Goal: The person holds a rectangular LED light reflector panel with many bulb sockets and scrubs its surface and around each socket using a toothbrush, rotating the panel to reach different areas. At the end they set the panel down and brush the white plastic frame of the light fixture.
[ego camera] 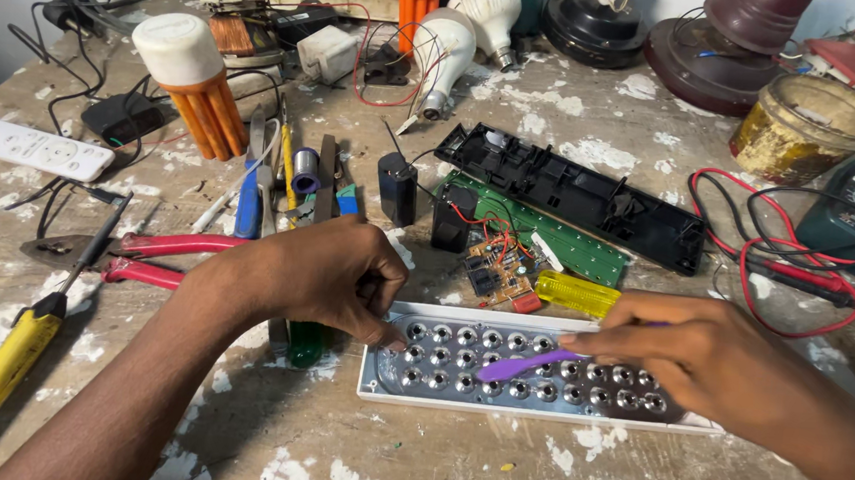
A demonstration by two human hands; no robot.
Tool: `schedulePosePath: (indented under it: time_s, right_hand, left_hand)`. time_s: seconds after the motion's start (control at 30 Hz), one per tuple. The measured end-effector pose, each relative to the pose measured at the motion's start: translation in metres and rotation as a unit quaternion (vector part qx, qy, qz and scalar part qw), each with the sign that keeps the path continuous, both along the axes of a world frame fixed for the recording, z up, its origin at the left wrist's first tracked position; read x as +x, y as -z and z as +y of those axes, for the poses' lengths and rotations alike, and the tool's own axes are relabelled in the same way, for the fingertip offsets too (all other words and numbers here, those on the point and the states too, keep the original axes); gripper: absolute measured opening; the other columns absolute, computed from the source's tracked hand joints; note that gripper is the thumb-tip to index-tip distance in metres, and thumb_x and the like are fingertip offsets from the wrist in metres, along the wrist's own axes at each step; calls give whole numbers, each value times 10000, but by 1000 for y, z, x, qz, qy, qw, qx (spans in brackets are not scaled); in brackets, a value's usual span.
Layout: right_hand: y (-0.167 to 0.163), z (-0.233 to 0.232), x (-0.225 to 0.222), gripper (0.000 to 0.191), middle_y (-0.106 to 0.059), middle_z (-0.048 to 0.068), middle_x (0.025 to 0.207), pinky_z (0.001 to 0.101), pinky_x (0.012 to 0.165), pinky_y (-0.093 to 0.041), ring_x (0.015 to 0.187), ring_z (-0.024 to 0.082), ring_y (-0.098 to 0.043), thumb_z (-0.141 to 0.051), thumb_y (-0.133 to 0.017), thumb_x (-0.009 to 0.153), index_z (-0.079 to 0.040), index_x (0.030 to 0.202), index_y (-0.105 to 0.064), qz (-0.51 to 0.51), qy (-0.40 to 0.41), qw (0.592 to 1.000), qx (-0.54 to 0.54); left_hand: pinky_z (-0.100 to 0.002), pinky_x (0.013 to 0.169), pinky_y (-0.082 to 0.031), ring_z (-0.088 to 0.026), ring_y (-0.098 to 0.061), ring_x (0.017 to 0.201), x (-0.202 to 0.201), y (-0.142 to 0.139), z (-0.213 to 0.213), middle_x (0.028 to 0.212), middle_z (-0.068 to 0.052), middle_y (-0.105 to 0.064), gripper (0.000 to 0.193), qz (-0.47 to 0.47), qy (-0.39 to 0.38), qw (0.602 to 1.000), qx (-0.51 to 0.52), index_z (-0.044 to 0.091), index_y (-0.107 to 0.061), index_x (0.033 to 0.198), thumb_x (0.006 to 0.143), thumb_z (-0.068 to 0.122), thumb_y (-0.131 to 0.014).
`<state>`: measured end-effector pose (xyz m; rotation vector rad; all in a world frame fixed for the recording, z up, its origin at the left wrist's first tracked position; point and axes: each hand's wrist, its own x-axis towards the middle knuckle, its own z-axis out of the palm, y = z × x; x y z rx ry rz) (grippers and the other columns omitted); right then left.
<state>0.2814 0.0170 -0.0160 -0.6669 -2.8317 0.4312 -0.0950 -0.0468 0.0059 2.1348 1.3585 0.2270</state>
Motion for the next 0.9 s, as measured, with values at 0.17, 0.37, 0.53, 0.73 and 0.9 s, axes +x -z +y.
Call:
schedulePosePath:
  time_s: [0.17,0.37,0.53,0.73,0.9]
  right_hand:
    - [5,-3,0,527,-773,-1,1037,297,751,-602,890,151,-720,38,-689,771,-199,1226,-811,14,36,999,-25]
    - [5,-22,-40,529,-747,67,985,357,684,-568,811,228,-733,94,-689,688,-148,1149,-784,61,34,997,34]
    - [-4,-33,-67,533,-730,63,967,367,671,-560,802,232,-727,111,-668,723,-165,1166,-777,54,20,998,24]
    - [-7,-33,-64,596,-722,70,982,383,651,-552,772,239,-721,109,-669,709,-182,1219,-777,25,31,999,-15]
    - [1,-25,-35,564,-729,43,976,367,729,-549,834,216,-716,32,-712,784,-208,1289,-784,4,7,1000,-26]
  left_hand:
    - [-343,519,-499,-155,-638,531,1,0,0,562,-53,-675,349,3,-7,1000,-2,44,-664,626,686,294,-900]
    - [-341,519,-498,-156,-630,531,0,0,0,561,-52,-671,339,1,-5,1000,2,41,-666,631,697,282,-894]
    - [-336,517,-499,-147,-631,530,-1,2,0,559,-42,-671,321,-6,-5,1000,-1,44,-672,634,696,273,-889]
    - [-336,519,-500,-141,-627,535,-1,1,2,561,-32,-672,338,6,-5,1000,-6,49,-665,630,708,293,-886]
    - [-341,517,-498,-144,-626,534,0,0,0,555,-38,-667,343,3,-13,1000,-17,47,-662,625,702,291,-890]
